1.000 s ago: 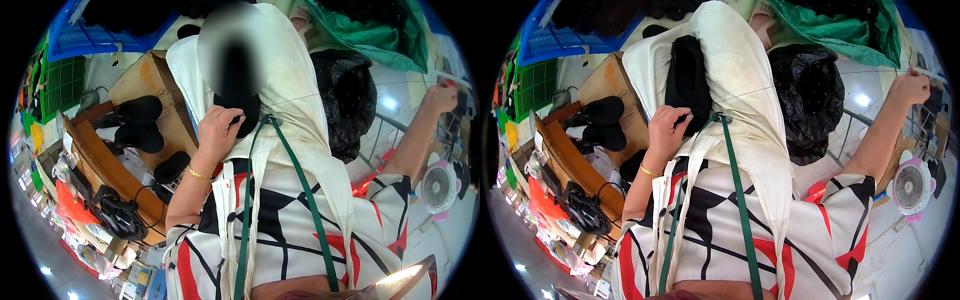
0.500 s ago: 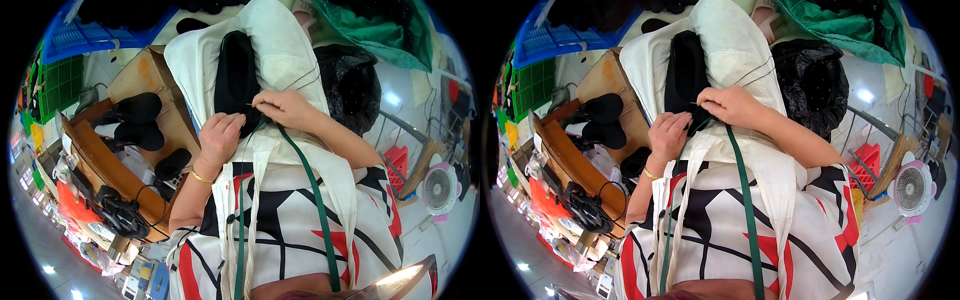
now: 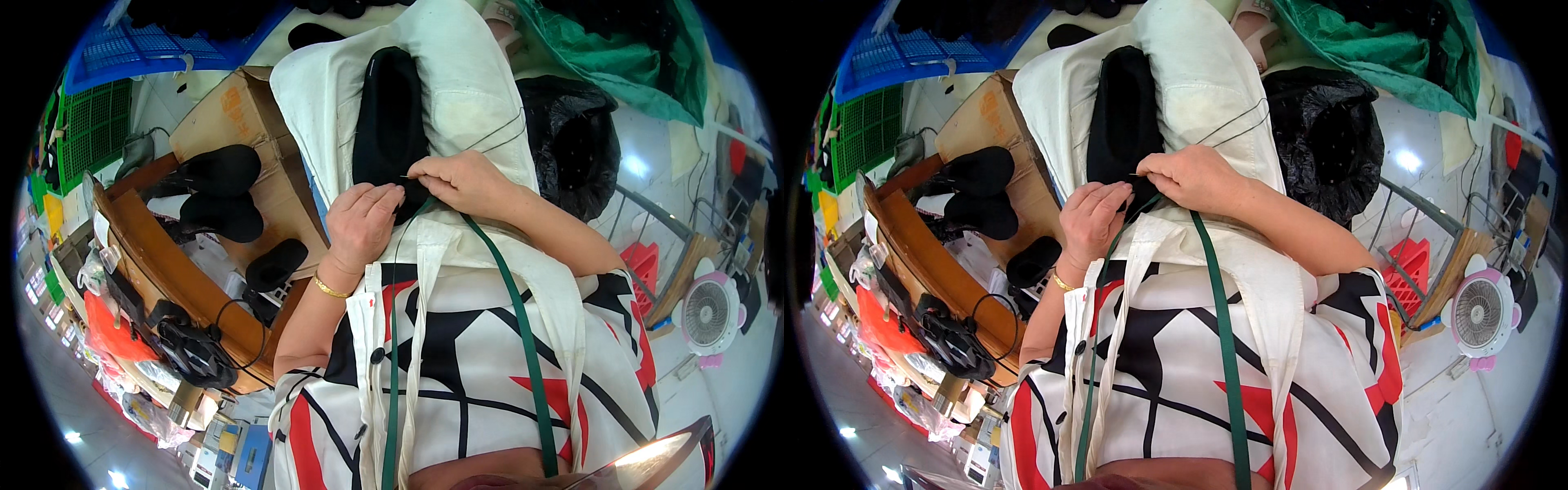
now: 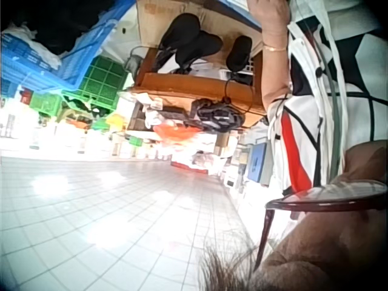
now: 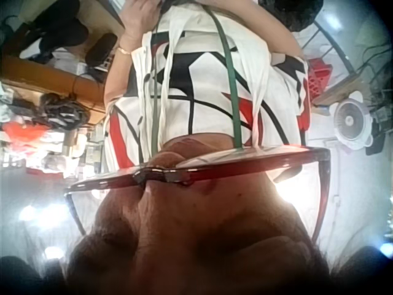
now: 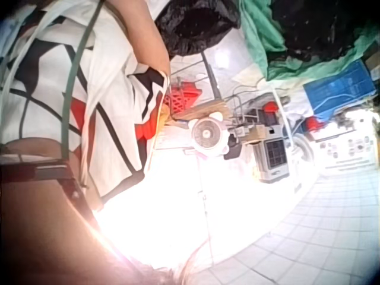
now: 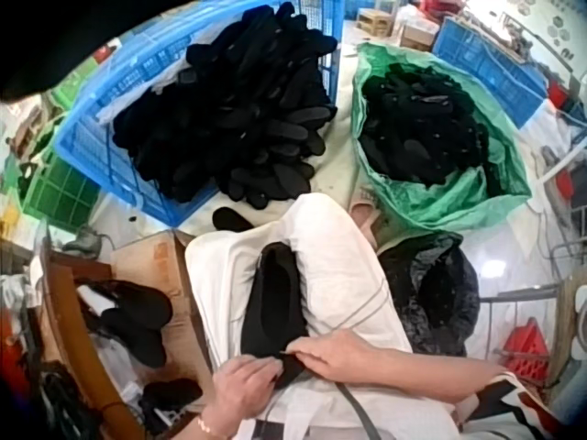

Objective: The person sits on the floor and sews a black slipper using a needle and thread. They repeatedly pull the thread through the slipper's sole, tie knots, and place the finished slipper into a nearby blue crate before picking up another slipper to continue the process.

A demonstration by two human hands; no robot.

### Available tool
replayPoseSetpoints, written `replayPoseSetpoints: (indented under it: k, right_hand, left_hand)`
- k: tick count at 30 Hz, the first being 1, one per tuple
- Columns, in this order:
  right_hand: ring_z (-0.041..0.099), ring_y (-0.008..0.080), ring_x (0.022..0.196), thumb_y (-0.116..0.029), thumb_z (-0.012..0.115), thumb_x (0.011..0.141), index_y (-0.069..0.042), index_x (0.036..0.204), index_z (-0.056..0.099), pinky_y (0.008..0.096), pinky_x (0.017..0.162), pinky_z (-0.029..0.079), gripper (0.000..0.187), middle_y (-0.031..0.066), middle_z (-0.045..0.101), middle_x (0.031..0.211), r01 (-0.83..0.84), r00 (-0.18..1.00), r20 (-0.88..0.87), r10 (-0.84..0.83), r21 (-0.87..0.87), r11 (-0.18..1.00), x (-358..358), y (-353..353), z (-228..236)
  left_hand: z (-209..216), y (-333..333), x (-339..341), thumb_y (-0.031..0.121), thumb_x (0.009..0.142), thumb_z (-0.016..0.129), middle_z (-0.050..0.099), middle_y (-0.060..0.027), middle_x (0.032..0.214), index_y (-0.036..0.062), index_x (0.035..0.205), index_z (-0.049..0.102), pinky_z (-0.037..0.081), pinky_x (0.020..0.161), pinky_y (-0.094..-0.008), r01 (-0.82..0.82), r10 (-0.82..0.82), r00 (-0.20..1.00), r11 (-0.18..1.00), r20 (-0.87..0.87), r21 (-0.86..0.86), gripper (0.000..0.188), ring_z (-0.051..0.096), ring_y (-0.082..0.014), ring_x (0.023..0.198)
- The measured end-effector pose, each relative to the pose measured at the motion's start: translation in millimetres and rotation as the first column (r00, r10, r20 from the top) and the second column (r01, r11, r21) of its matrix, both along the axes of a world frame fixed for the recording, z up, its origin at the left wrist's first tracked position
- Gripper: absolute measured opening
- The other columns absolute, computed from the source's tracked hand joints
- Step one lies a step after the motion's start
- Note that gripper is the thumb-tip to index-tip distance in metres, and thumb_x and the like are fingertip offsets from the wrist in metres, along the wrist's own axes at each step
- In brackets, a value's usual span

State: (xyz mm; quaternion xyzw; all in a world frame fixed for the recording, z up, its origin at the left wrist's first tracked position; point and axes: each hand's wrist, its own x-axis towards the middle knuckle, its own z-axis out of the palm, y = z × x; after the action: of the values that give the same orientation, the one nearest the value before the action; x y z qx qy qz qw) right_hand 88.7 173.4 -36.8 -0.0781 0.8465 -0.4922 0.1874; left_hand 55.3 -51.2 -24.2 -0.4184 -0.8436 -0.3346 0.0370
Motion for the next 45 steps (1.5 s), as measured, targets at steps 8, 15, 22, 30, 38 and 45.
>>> replayPoseSetpoints:
  k: [8, 15, 22, 30, 38, 45]
  right_hand:
    - [0.068, 0.0331, 0.077, -0.019, 0.059, 0.092, -0.009, 0.104, 0.068, 0.0399, 0.07, 0.053, 0.018, 0.0132, 0.071, 0.086, 0.023, 1.0, 0.005, -0.023, -0.027, 0.999, -3, -4, -1]
    - [0.067, 0.03, 0.077, -0.021, 0.059, 0.096, -0.007, 0.106, 0.061, 0.0356, 0.07, 0.051, 0.018, 0.0122, 0.068, 0.087, 0.058, 0.987, 0.156, -0.041, -0.1, 0.993, -6, -12, -6]
    - [0.062, 0.0396, 0.076, -0.02, 0.056, 0.097, -0.006, 0.103, 0.046, 0.0459, 0.067, 0.047, 0.019, 0.0168, 0.064, 0.081, 0.036, 0.99, 0.141, -0.029, -0.049, 0.998, -20, -30, 4]
    - [0.063, 0.0337, 0.073, -0.018, 0.062, 0.09, -0.011, 0.093, 0.06, 0.0445, 0.064, 0.05, 0.008, 0.0102, 0.06, 0.084, -0.044, 0.972, -0.218, 0.088, 0.199, 0.979, -41, -20, 24]
    - [0.057, 0.0298, 0.076, -0.016, 0.062, 0.092, -0.006, 0.09, 0.059, 0.0383, 0.067, 0.047, 0.01, 0.0097, 0.052, 0.089, -0.106, 0.99, -0.085, 0.11, 0.047, 0.993, -45, -36, 3]
    - [0.056, 0.0137, 0.068, -0.017, 0.053, 0.101, -0.004, 0.093, 0.052, 0.0286, 0.062, 0.046, 0.015, 0.0054, 0.059, 0.086, 0.215, 0.976, 0.054, -0.213, -0.418, 0.883, -47, -42, -9]
  left_hand:
    - [0, -1, 2, 0.0, 0.068, 0.071, 0.072, -0.0053, 0.092, 0.0079, 0.098, 0.069, 0.055, 0.07, -0.0321, -0.008, 0.008, 1.0, 1.0, -0.001, -0.009, 0.031, 0.066, -0.0234, 0.081]
    - [-7, -4, 5, -0.002, 0.067, 0.074, 0.073, -0.0073, 0.091, 0.0076, 0.097, 0.069, 0.056, 0.071, -0.0333, -0.069, 0.064, 0.994, 0.996, 0.09, 0.056, 0.031, 0.068, -0.0254, 0.081]
    - [-9, -4, 7, -0.002, 0.068, 0.075, 0.073, -0.0078, 0.09, 0.0068, 0.094, 0.069, 0.056, 0.07, -0.0332, -0.082, 0.075, 0.993, 0.994, 0.087, 0.071, 0.028, 0.069, -0.026, 0.08]
    - [-8, -10, 13, -0.005, 0.062, 0.07, 0.07, -0.0103, 0.103, 0.005, 0.109, 0.066, 0.055, 0.079, -0.0384, -0.047, 0.049, 0.994, 0.999, 0.099, -0.02, 0.048, 0.065, -0.0314, 0.09]
    - [-8, -8, 12, 0.001, 0.069, 0.068, 0.066, -0.0063, 0.096, 0.0075, 0.103, 0.068, 0.054, 0.069, -0.034, -0.082, 0.081, 0.994, 0.996, -0.071, -0.017, 0.034, 0.064, -0.0251, 0.082]
    - [-4, -7, 7, 0.001, 0.071, 0.069, 0.06, -0.0063, 0.089, 0.0083, 0.101, 0.068, 0.052, 0.065, -0.0351, -0.09, 0.089, 0.995, 0.996, -0.034, -0.025, 0.031, 0.062, -0.0248, 0.076]
